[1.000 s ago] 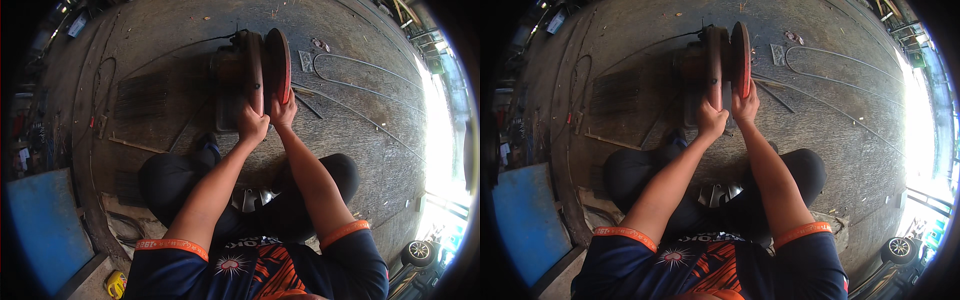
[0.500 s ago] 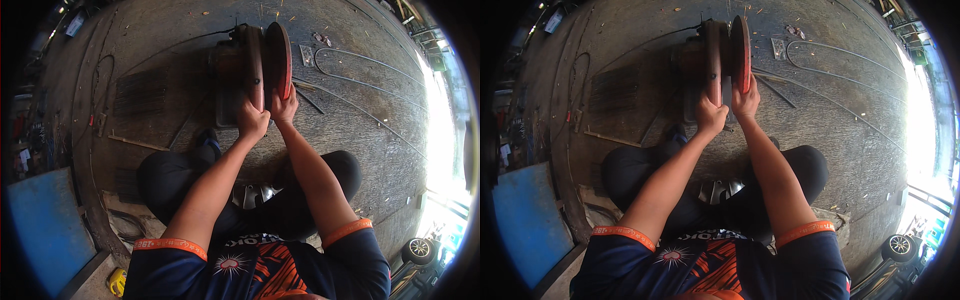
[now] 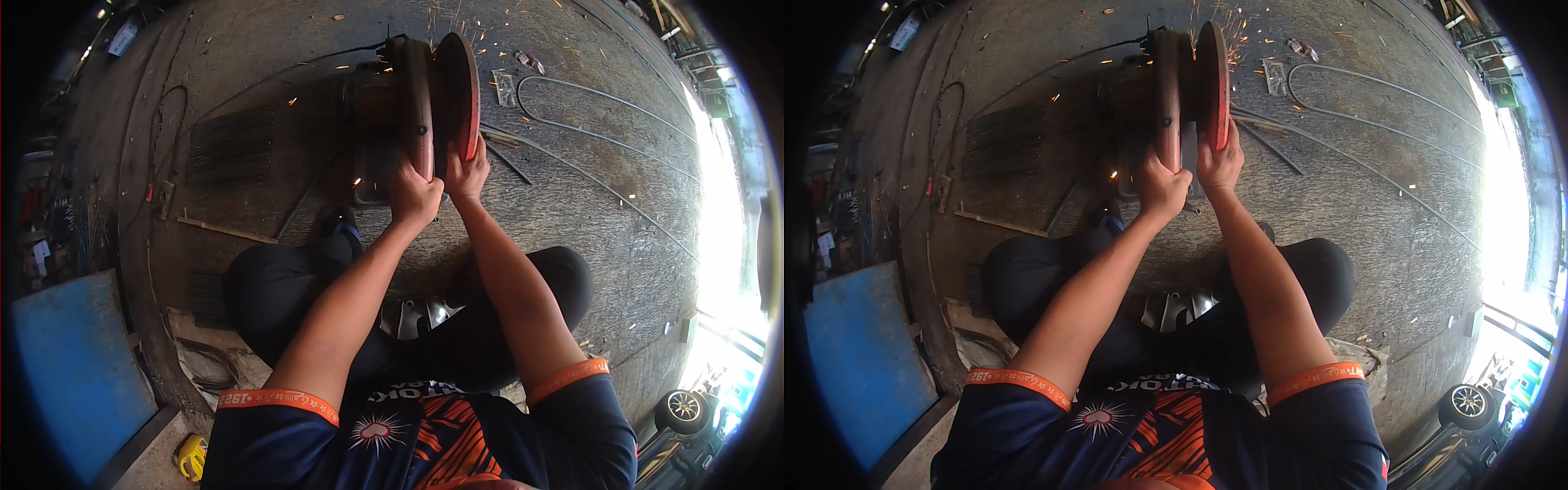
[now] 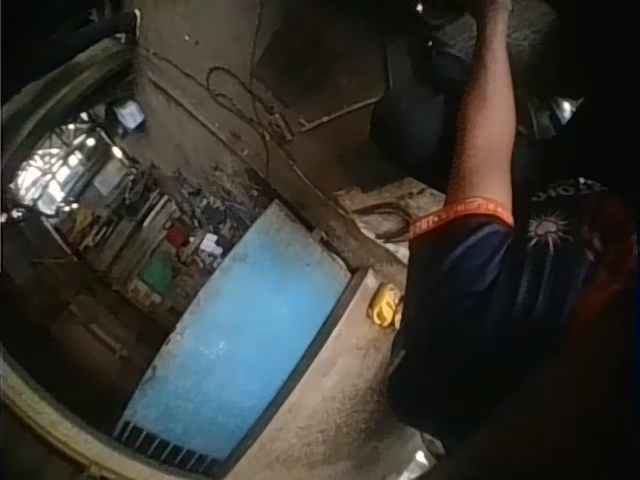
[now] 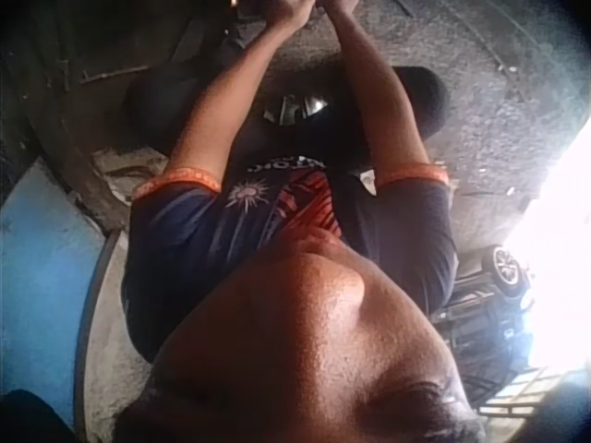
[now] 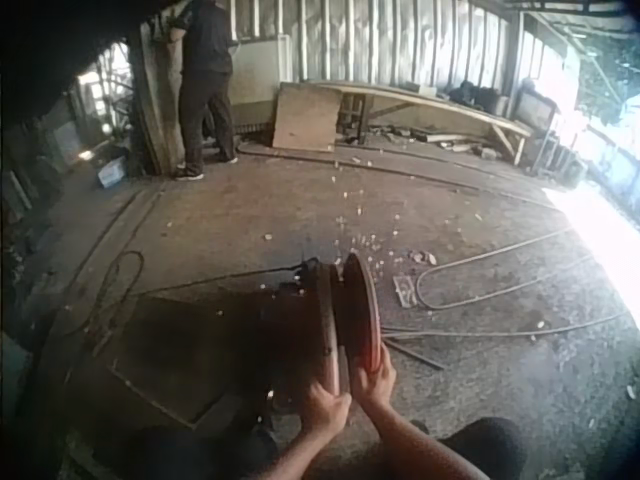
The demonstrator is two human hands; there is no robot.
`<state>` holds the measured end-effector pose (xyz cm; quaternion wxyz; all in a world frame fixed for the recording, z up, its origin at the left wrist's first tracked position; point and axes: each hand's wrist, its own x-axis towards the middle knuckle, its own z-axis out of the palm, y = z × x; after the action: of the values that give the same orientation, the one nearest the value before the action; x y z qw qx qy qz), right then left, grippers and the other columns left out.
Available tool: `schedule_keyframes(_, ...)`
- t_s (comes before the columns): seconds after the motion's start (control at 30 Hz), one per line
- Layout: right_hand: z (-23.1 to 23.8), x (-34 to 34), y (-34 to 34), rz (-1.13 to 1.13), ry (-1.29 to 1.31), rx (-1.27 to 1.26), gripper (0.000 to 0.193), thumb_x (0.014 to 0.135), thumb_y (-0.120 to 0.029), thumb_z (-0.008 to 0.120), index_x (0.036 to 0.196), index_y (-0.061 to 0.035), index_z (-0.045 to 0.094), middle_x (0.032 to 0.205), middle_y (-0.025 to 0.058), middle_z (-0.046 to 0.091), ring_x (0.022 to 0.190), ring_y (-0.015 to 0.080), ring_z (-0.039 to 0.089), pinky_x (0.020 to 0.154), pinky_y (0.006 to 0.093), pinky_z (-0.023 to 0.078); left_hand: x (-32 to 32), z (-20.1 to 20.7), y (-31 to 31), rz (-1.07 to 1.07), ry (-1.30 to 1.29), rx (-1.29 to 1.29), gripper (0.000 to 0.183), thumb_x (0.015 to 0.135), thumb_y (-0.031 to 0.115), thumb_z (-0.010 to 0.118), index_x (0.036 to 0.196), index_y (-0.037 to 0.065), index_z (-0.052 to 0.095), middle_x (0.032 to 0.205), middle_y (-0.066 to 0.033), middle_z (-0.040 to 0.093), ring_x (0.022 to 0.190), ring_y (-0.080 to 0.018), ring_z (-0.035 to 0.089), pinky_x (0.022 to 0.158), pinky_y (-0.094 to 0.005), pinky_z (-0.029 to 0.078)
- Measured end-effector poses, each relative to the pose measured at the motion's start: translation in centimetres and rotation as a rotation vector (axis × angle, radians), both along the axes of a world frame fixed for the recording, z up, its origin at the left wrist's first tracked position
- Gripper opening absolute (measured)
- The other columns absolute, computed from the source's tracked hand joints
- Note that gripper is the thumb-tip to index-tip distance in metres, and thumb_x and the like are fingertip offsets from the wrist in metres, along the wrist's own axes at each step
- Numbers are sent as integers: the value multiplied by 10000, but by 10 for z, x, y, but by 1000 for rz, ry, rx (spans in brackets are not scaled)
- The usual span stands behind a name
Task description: Cutting a thin metal rod using a circular saw cutting machine.
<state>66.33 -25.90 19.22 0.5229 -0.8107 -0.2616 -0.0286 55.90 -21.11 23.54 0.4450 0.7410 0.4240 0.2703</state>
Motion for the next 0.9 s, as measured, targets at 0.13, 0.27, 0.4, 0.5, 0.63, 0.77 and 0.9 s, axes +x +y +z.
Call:
schedule_keyframes(0.13,0,0,0,-5,-12,3,517,799,-251,605,1258,-45,483,1107,208,602,976,419,585,813,446,476,-1,1,-1,-5,19,5,479,639,33,631,1078,-76,473,928,-301,594,910,-458,592,817,-474,483)
schedule_keyframes(0.27,1,-1,0,-3,-22,4,511,801,-253,607,1254,-51,486,1099,205,605,967,424,583,803,453,474,-1,1,0,-12,10,9,488,640,35,630,1087,-79,472,929,-300,595,911,-459,591,820,-473,482)
schedule_keyframes(0.4,1,-2,0,-18,-18,-4,511,801,-254,607,1254,-51,485,1094,206,607,962,424,585,799,455,474,-1,0,0,-10,14,-3,490,639,35,631,1088,-80,472,922,-298,596,909,-459,591,820,-473,482)
schedule_keyframes(0.5,0,-1,0,-14,-5,0,515,800,-255,606,1256,-50,483,1099,206,606,964,424,585,801,455,474,-1,0,0,-11,23,19,491,642,34,630,1094,-75,472,915,-295,596,907,-457,592,820,-473,481)
schedule_keyframes(0.63,-1,-1,0,-11,-9,11,521,799,-258,602,1260,-48,481,1114,205,600,974,425,581,807,455,474,-1,2,-1,-11,5,-12,483,647,30,624,1094,-70,472,920,-297,595,907,-456,593,814,-470,485)
schedule_keyframes(0.77,-1,0,-1,-5,-7,-16,524,800,-257,598,1265,-46,478,1123,205,594,984,425,578,810,453,475,-1,3,-1,-10,-9,-16,468,650,38,626,1078,-71,471,922,-300,596,909,-453,596,804,-468,490)
schedule_keyframes(0.9,-1,0,-1,-8,7,-28,524,801,-255,601,1265,-44,478,1117,207,597,984,424,580,812,455,475,-1,4,-1,-8,-8,7,462,653,50,632,1069,-71,472,907,-296,602,896,-450,602,795,-467,495)
